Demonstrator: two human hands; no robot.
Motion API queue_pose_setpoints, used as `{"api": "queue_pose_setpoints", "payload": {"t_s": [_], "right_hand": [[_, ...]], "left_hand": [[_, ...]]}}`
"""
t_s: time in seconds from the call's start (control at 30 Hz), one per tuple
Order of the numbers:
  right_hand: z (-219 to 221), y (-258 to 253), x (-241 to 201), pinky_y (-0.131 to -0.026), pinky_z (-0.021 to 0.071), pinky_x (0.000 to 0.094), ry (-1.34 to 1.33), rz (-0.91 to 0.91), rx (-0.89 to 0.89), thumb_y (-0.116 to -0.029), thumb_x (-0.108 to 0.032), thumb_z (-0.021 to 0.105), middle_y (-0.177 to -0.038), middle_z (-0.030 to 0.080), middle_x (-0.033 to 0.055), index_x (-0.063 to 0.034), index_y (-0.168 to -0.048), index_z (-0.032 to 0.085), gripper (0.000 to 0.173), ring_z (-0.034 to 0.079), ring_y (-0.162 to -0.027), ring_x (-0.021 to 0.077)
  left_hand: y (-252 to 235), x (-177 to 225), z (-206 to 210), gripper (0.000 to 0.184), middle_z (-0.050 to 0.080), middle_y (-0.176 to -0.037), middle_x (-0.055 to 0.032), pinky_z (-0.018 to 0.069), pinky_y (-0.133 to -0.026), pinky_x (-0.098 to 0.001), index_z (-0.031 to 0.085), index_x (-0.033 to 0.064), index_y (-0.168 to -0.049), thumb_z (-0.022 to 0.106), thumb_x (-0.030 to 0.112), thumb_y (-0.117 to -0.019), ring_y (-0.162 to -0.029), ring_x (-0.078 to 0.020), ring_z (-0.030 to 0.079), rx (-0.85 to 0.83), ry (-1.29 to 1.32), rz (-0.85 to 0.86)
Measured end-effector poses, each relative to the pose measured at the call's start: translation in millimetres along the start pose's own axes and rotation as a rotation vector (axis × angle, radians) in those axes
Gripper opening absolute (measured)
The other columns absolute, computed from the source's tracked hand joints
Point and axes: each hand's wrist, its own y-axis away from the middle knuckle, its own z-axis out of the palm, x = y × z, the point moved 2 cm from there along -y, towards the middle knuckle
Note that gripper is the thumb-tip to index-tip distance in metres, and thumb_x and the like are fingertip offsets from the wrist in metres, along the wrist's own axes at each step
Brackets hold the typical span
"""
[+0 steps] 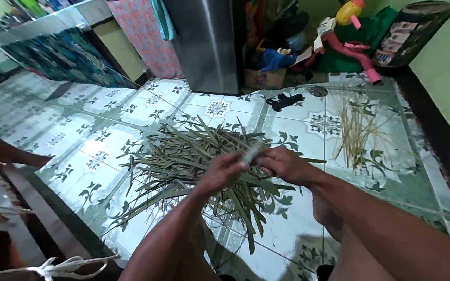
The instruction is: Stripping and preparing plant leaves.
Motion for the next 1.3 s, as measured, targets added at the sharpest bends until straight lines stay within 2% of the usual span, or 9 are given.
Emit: {"api": "queue_pose_setpoints", "payload": {"t_s": [0.07, 0.2, 0.33, 0.47, 0.63, 0.9, 1.03, 1.17, 1.3], "right_hand": [[-1, 0, 1, -0.051, 0.0415, 0.0152, -0.078, 0.027, -0.017, -0.1022, -0.013, 0.049, -0.064, 0.054, -0.0112, -0.0076, -0.1, 0.07, 0.022, 0.047, -0.053, -0.0028], [-4, 1, 4, -0.05, 0.0392, 0.0139, -0.033, -0.029, -0.077, -0.1071, -0.019, 0.046, -0.063, 0.051, -0.0121, -0.0068, -0.106, 0.07, 0.028, 0.045, -0.052, -0.004], [1, 2, 2, -0.051, 0.0407, 0.0143, -0.099, 0.02, -0.071, -0.1034, -0.015, 0.048, -0.064, 0.052, -0.0125, -0.0087, -0.105, 0.07, 0.023, 0.046, -0.052, -0.0037], [-3, 3, 4, -0.05, 0.0386, 0.0136, -0.019, 0.001, -0.084, -0.1061, -0.019, 0.049, -0.064, 0.051, -0.0118, -0.0076, -0.105, 0.07, 0.024, 0.045, -0.053, -0.0041], [8, 1, -1, -0.052, 0.0432, 0.0175, -0.023, 0.036, 0.088, -0.0985, -0.014, 0.053, -0.067, 0.055, -0.0099, -0.0081, -0.1, 0.069, 0.017, 0.048, -0.054, -0.0014], [8, 2, -6, -0.053, 0.0442, 0.018, -0.058, 0.0, 0.128, -0.1007, -0.017, 0.054, -0.065, 0.054, -0.0097, -0.0058, -0.102, 0.069, 0.019, 0.049, -0.054, -0.0008], [5, 7, -7, -0.052, 0.0415, 0.0149, -0.081, -0.022, 0.078, -0.1049, -0.018, 0.053, -0.064, 0.053, -0.011, -0.0075, -0.101, 0.068, 0.019, 0.047, -0.054, -0.0025], [5, 6, -6, -0.053, 0.0421, 0.0146, -0.033, -0.066, 0.11, -0.1029, -0.019, 0.054, -0.064, 0.052, -0.0118, -0.0091, -0.093, 0.066, 0.018, 0.048, -0.054, -0.0035], [4, 8, -5, -0.054, 0.0425, 0.0134, 0.033, -0.085, 0.098, -0.104, -0.02, 0.055, -0.067, 0.054, -0.0103, -0.0066, -0.101, 0.07, 0.02, 0.048, -0.057, -0.0043]], "left_hand": [[2, 4, 3, 0.033, 0.064, -0.082, 0.0064, 0.0448, -0.05, -0.0172, 0.061, 0.0079, -0.134, 0.056, 0.017, -0.1025, -0.056, 0.0003, 0.051, -0.04, -0.045, 0.019], [-4, 1, -31, 0.041, 0.056, -0.07, 0.0026, 0.0466, -0.048, -0.0206, 0.052, 0.0073, -0.144, 0.05, 0.018, -0.1045, -0.051, -0.0048, 0.051, 0.216, 0.067, 0.068], [9, 1, 2, 0.033, 0.063, -0.081, 0.0082, 0.0429, -0.051, -0.0167, 0.062, 0.0051, -0.132, 0.052, 0.021, -0.1049, -0.057, 0.0025, 0.048, -0.018, -0.141, 0.095], [7, 1, -21, 0.038, 0.054, -0.065, 0.0065, 0.0441, -0.048, -0.0194, 0.058, 0.007, -0.137, 0.045, 0.023, -0.1056, -0.05, -0.0025, 0.048, 0.23, 0.118, 0.061], [14, 3, 10, 0.04, 0.057, -0.074, 0.0062, 0.0406, -0.049, -0.0192, 0.055, 0.006, -0.143, 0.047, 0.021, -0.1069, -0.054, -0.0011, 0.046, -0.014, -0.103, 0.015], [12, 12, 9, 0.04, 0.058, -0.075, 0.0078, 0.0419, -0.052, -0.0189, 0.058, 0.0037, -0.14, 0.046, 0.024, -0.1071, -0.056, 0.0005, 0.046, 0.032, -0.164, 0.107], [2, 9, -17, 0.042, 0.052, -0.065, 0.007, 0.0414, -0.046, -0.0184, 0.056, 0.0095, -0.144, 0.045, 0.025, -0.1067, -0.049, -0.0017, 0.045, 0.159, 0.066, 0.103], [9, 11, 0, 0.042, 0.051, -0.067, 0.0094, 0.0385, -0.047, -0.0177, 0.056, 0.005, -0.142, 0.045, 0.025, -0.1072, -0.051, -0.0002, 0.043, 0.043, -0.049, 0.094], [4, 11, -25, 0.043, 0.051, -0.065, 0.0071, 0.0403, -0.045, -0.0173, 0.055, 0.0113, -0.145, 0.043, 0.029, -0.1075, -0.049, -0.0014, 0.044, 0.122, 0.091, 0.099]]}}
